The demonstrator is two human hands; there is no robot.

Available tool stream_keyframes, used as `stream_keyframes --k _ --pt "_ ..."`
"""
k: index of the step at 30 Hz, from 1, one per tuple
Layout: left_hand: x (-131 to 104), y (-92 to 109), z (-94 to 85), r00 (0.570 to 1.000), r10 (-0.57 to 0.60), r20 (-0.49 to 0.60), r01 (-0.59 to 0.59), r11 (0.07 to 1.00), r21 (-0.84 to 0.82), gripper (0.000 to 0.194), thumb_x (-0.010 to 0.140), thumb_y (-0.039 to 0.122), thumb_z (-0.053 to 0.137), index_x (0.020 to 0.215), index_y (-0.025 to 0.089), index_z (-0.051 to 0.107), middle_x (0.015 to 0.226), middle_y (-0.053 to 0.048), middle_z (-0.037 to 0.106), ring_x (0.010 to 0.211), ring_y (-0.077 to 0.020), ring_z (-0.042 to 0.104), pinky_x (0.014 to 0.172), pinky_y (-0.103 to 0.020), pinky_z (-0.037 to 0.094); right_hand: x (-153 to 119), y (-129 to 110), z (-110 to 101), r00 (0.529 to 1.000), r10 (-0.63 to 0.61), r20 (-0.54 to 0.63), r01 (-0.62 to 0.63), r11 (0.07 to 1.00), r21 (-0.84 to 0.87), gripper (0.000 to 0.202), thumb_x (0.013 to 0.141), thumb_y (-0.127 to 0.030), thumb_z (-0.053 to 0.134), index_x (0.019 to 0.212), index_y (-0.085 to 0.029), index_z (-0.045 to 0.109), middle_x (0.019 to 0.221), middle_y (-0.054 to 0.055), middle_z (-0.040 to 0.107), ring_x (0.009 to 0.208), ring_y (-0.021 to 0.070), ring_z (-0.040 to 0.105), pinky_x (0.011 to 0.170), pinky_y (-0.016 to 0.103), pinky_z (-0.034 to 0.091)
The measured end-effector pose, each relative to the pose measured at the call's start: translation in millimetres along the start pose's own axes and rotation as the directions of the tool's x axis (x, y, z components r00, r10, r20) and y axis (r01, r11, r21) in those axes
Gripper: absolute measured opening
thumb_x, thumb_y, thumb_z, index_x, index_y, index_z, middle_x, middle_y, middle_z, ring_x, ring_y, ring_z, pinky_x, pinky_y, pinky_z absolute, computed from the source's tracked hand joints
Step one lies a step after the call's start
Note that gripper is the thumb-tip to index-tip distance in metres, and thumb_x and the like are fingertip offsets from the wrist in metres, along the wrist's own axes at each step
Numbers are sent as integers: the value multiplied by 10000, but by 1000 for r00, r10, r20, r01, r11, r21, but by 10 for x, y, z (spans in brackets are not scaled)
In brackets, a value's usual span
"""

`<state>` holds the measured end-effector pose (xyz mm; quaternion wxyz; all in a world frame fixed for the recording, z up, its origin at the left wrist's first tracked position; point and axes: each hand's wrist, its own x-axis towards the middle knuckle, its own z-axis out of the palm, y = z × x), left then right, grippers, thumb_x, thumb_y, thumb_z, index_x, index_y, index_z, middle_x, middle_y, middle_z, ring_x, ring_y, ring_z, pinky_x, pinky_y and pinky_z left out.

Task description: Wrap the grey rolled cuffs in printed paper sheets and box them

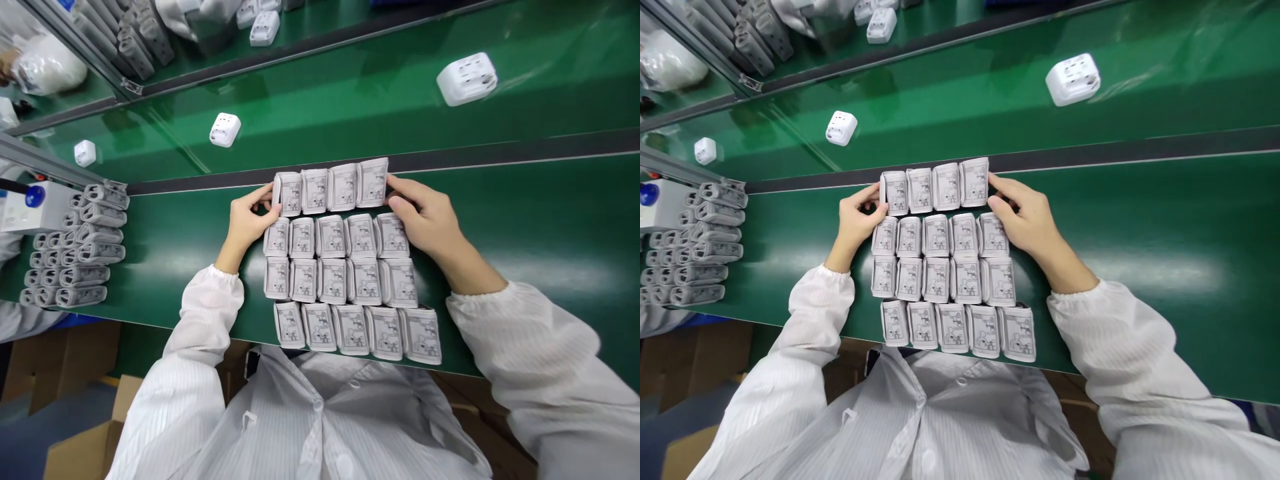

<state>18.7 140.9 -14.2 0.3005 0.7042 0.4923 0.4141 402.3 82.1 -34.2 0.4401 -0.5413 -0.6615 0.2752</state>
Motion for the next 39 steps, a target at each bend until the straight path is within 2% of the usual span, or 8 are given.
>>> stream_keyframes --k 3,6,9,14,18,25,31,39 --pt "2 -13 4 1000 2 -8 -2 1000 -14 530 873 408 926 1382 266 881 1027 -53 921 745 -160 710 702 -333 547 0 33 -5 999 -52 6 52 998 27 572 1112 -706 603 1564 -395 768 1487 56 830 1327 406 812 1197 711 652" --pt "8 -11 1 1000 11 -9 -11 1000 -23 524 883 408 928 1385 264 880 1031 -56 919 735 -156 704 703 -335 550 6 52 -10 997 -81 20 80 996 41 556 1123 -699 592 1583 -426 744 1442 54 845 1414 400 774 1259 715 619" --pt "14 2 0 1000 -2 1 2 1000 -2 495 897 402 910 1374 275 885 1035 -54 919 734 -158 698 711 -339 554 9 60 -7 996 -82 26 81 996 31 546 1126 -686 586 1582 -430 741 1380 65 861 1376 387 789 1230 703 638" --pt "22 13 0 999 -33 10 32 999 15 480 915 379 876 1382 267 881 1048 -59 921 733 -157 687 715 -343 560 11 60 11 995 -95 1 95 995 9 602 1126 -673 582 1581 -321 762 1342 110 869 1286 384 824 1135 651 682" --pt "26 6 -3 999 -36 24 35 999 23 461 932 390 867 1376 266 881 1057 -60 921 735 -161 691 720 -344 556 17 38 2 998 -55 24 55 998 8 593 1106 -691 602 1561 -351 773 1295 98 884 1186 377 843 1085 633 699" --pt "25 21 -15 998 -52 44 50 998 47 486 945 408 846 1409 264 863 1112 -69 925 801 -179 738 753 -354 577 14 35 6 998 -65 23 65 998 12 594 1117 -679 571 1583 -362 760 1334 94 878 1342 392 804 1233 669 625" --pt "27 8 -13 998 -54 37 53 998 35 490 936 430 843 1396 264 868 1118 -72 927 792 -175 737 750 -354 575 16 36 12 997 -65 33 65 998 11 618 1123 -695 538 1593 -355 753 1384 97 866 1356 387 800 1247 655 618" --pt "29 -11 -1 999 -40 20 40 999 16 479 928 425 862 1386 285 874 1096 -64 927 766 -176 728 729 -360 572 33 -39 8 999 -23 29 23 1000 -4 587 1087 -696 590 1560 -400 772 1278 79 889 1317 391 813 1222 679 634"
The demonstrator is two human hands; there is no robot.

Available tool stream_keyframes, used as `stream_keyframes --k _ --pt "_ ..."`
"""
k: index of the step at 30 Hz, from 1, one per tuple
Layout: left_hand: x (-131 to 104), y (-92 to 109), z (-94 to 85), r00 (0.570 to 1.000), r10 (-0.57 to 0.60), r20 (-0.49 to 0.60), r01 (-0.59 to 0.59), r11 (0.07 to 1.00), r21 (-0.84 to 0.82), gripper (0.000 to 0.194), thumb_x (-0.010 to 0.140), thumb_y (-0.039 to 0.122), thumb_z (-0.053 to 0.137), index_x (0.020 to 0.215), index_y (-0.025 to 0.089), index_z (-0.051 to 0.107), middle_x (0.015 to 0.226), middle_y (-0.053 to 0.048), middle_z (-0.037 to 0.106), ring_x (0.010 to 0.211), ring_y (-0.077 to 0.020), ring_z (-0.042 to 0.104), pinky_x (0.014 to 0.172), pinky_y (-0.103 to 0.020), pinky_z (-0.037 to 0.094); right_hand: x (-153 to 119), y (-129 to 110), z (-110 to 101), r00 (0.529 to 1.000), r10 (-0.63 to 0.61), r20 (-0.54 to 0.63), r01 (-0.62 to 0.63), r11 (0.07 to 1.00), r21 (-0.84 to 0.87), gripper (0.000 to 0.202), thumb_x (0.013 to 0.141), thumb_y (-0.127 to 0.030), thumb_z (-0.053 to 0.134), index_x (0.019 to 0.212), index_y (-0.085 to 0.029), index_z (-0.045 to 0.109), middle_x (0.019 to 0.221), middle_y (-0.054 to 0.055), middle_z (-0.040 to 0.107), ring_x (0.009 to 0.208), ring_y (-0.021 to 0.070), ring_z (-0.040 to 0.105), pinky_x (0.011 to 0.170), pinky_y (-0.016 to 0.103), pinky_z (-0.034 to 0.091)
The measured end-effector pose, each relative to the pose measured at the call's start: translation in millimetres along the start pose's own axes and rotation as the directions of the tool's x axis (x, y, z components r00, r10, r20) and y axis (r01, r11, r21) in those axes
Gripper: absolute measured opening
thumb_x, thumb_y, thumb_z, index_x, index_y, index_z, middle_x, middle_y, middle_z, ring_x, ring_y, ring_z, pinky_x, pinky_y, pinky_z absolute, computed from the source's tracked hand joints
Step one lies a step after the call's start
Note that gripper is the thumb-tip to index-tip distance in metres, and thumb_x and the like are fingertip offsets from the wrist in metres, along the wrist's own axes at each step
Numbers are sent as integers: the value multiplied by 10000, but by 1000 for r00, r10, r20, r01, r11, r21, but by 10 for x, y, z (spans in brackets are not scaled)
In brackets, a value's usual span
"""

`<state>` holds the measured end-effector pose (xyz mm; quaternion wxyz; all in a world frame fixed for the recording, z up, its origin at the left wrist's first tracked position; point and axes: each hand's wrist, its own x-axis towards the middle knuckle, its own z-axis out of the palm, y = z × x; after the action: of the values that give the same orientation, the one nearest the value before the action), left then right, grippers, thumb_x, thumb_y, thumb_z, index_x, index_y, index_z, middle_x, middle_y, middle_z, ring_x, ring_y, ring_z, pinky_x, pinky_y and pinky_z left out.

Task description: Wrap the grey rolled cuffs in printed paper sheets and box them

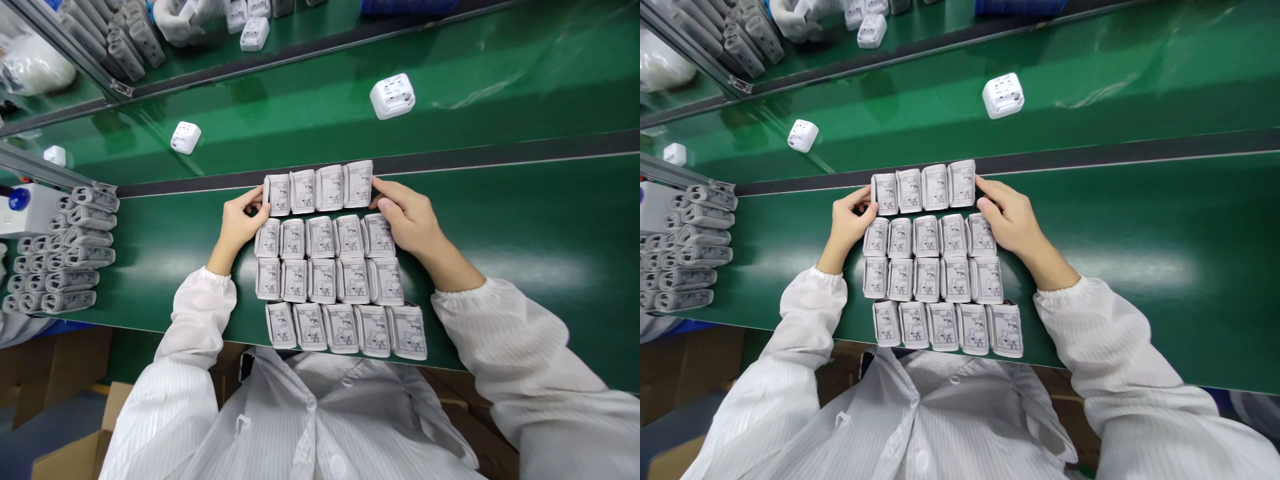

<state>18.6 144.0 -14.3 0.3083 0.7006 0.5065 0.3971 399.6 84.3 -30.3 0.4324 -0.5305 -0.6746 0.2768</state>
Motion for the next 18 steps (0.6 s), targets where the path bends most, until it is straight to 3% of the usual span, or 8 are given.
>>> stream_keyframes --k 18 --pt "-8 34 10 1000 -2 -20 2 1000 -2 491 901 441 871 1369 294 886 1084 -65 929 761 -181 722 745 -372 589 -12 61 7 1000 -19 -8 19 1000 -9 563 1100 -653 586 1560 -384 771 1351 85 872 1338 385 809 1224 660 635"
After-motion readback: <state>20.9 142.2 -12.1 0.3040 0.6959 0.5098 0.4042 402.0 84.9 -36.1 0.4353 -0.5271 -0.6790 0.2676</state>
